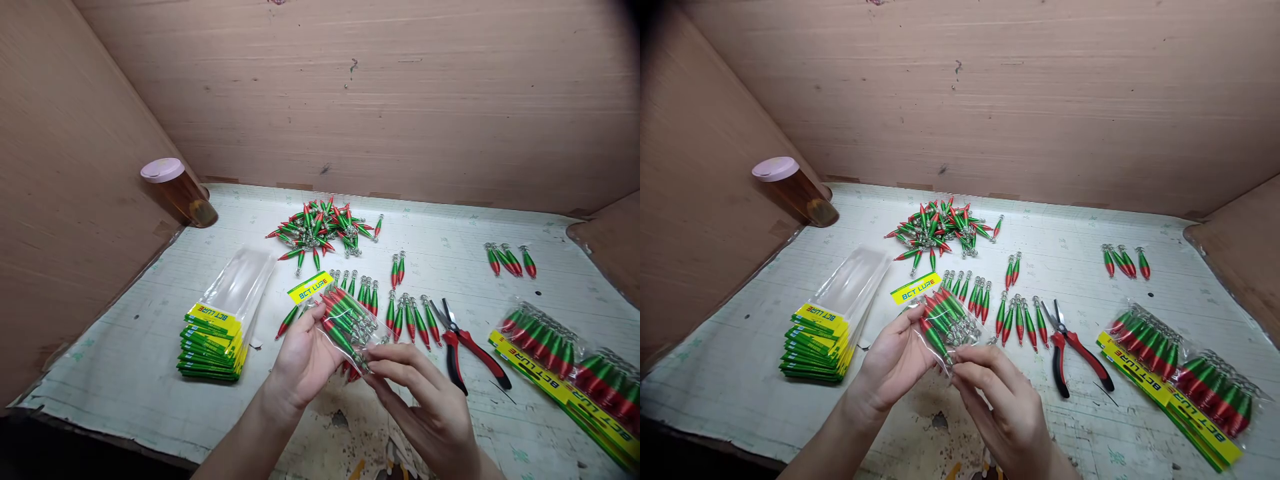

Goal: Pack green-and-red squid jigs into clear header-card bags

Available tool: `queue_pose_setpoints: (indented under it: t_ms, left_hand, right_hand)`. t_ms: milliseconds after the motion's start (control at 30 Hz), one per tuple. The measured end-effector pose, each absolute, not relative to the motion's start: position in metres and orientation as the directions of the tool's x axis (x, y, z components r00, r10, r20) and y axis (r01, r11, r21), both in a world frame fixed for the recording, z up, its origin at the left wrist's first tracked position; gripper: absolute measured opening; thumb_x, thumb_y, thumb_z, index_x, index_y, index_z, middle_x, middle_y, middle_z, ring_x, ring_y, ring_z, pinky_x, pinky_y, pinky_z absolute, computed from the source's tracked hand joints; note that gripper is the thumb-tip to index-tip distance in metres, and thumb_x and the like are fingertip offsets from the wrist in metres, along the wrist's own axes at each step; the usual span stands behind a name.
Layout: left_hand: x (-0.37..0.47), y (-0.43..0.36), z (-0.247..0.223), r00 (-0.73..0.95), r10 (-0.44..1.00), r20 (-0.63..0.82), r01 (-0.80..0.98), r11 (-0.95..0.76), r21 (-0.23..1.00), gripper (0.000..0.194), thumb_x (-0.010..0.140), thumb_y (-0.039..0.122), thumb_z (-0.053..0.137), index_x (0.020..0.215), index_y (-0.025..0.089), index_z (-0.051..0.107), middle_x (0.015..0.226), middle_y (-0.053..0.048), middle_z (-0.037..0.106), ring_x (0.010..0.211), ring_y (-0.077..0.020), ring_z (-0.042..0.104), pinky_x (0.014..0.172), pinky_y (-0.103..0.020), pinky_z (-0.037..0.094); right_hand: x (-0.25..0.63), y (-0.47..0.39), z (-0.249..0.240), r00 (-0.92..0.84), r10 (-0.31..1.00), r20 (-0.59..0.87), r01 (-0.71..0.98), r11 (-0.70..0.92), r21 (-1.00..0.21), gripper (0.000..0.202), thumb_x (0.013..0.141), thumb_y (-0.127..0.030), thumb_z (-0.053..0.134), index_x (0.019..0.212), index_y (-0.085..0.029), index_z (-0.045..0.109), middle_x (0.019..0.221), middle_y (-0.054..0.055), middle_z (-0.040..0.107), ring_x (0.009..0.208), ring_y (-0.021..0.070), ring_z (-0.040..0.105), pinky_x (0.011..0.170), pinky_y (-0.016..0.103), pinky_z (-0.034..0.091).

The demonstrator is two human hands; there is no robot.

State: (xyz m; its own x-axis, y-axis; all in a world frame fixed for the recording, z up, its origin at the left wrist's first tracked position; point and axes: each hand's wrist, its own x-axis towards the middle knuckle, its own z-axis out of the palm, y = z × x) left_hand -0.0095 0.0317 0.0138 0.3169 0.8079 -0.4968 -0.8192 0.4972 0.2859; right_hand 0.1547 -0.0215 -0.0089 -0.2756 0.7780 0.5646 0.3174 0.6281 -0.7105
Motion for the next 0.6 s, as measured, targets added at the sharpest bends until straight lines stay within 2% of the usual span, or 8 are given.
queue_pose_setpoints:
  t_ms: [133, 433, 600]
  left_hand:
    - [-0.0083, 0.0311, 0.0135, 0.319, 0.799, -0.51, -0.815, 0.506, 0.283, 0.033, 0.093, 0.018, 0.037, 0.109, 0.008, 0.064, 0.099, -0.012, 0.073, 0.104, -0.0264, 0.065, 0.102, -0.047, 0.042]
    - [-0.0082, 0.0304, 0.0111, 0.338, 0.81, -0.48, -0.804, 0.513, 0.3, 0.034, 0.091, 0.017, 0.039, 0.111, 0.006, 0.064, 0.102, -0.014, 0.073, 0.106, -0.0281, 0.064, 0.102, -0.046, 0.042]
    - [-0.0071, 0.0299, 0.0125, 0.321, 0.795, -0.515, -0.805, 0.515, 0.294, 0.035, 0.091, 0.018, 0.039, 0.114, 0.007, 0.062, 0.103, -0.014, 0.073, 0.107, -0.0282, 0.064, 0.102, -0.049, 0.042]
  right_hand:
    - [0.1517, -0.0219, -0.0112, -0.183, 0.813, 0.553, 0.342, 0.58, -0.739, 0.024, 0.082, 0.001, 0.064, 0.097, -0.018, 0.064, 0.098, 0.008, 0.058, 0.091, 0.0165, 0.064, 0.079, 0.026, 0.055]
    - [0.1451, -0.0268, -0.0094, -0.068, 0.836, 0.544, 0.414, 0.52, -0.747, 0.017, 0.083, -0.004, 0.066, 0.092, -0.019, 0.065, 0.098, 0.007, 0.053, 0.091, 0.0171, 0.06, 0.078, 0.028, 0.053]
    - [0.148, -0.0296, -0.0078, -0.06, 0.833, 0.55, 0.55, 0.488, -0.678, 0.014, 0.084, -0.007, 0.066, 0.094, -0.016, 0.066, 0.089, 0.006, 0.052, 0.081, 0.0184, 0.055, 0.064, 0.03, 0.048]
